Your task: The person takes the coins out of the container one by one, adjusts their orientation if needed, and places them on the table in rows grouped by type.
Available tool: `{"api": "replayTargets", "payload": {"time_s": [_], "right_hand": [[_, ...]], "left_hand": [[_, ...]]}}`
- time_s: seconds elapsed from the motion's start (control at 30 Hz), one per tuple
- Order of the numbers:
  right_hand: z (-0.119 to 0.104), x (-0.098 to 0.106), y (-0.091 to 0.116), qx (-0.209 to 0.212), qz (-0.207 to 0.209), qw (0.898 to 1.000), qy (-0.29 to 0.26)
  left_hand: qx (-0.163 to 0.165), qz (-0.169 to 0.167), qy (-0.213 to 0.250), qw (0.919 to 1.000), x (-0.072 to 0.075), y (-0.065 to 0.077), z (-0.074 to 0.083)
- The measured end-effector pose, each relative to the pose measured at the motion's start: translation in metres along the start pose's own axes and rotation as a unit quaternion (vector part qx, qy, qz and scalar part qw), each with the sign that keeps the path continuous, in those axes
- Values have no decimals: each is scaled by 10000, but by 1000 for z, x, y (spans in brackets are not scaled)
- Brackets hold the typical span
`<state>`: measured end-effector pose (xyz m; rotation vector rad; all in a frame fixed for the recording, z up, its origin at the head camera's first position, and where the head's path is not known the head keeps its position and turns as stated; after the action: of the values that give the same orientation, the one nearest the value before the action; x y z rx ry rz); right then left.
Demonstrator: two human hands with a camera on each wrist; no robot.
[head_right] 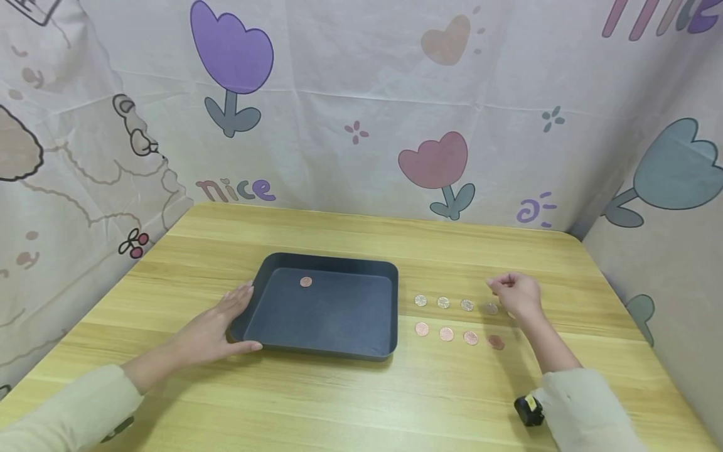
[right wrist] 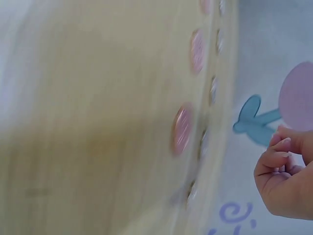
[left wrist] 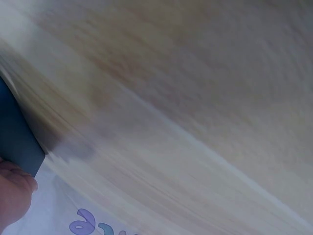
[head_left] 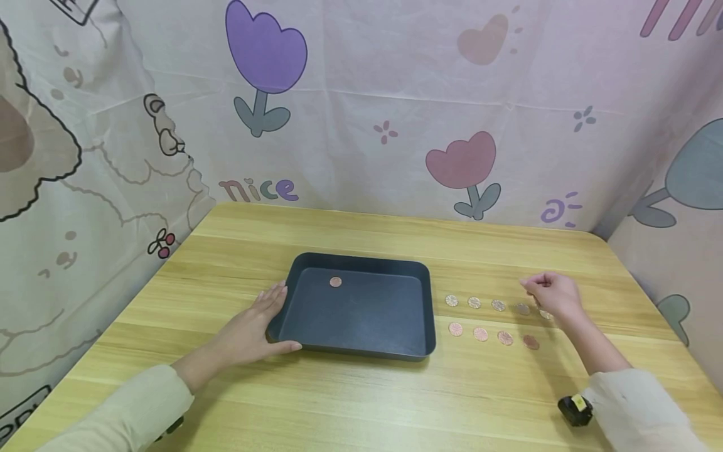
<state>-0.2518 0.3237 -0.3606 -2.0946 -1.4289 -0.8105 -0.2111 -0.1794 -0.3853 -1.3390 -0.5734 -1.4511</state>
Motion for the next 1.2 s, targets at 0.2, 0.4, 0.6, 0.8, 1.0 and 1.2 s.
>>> {"api": "replayTargets", "payload": {"time_s": [0.2, 0.4, 0.6, 0.8, 1.0, 1.2], "right_hand": [[-30, -15, 4, 29, -31, 9983, -574], [-58, -34, 7, 235, -92, 9937, -1088], [-84, -57, 11, 306, -197, 9876, -1529], [-110, -83, 16, 437, -266, 9807, -1885], [-131, -106, 22, 628, -340, 9771, -2005], [-156, -126, 33, 832, -433, 9746, -2034]], "left_hand": [[0, 19, 23, 10000, -1, 1, -1], [24, 6, 8, 10000, -1, 1, -2], [11, 14, 11, 10000, -1, 1, -1], [14, 12, 2, 10000, 1, 1, -1], [-40, 6, -24, 10000, 1, 0, 0], [-35, -33, -1, 10000, 1, -1, 1]]}}
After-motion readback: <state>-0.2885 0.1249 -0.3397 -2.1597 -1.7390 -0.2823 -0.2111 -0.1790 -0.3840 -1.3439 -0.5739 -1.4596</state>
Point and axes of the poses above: each hand's wrist, its own y-axis away from the middle knuckle, its own x-axis out of the back of the hand, z = x × y, the point moved 6 cm from there along -y, towards the middle knuckle, and after that the axes turned 13 degrees about z, right-handed, at the moved point
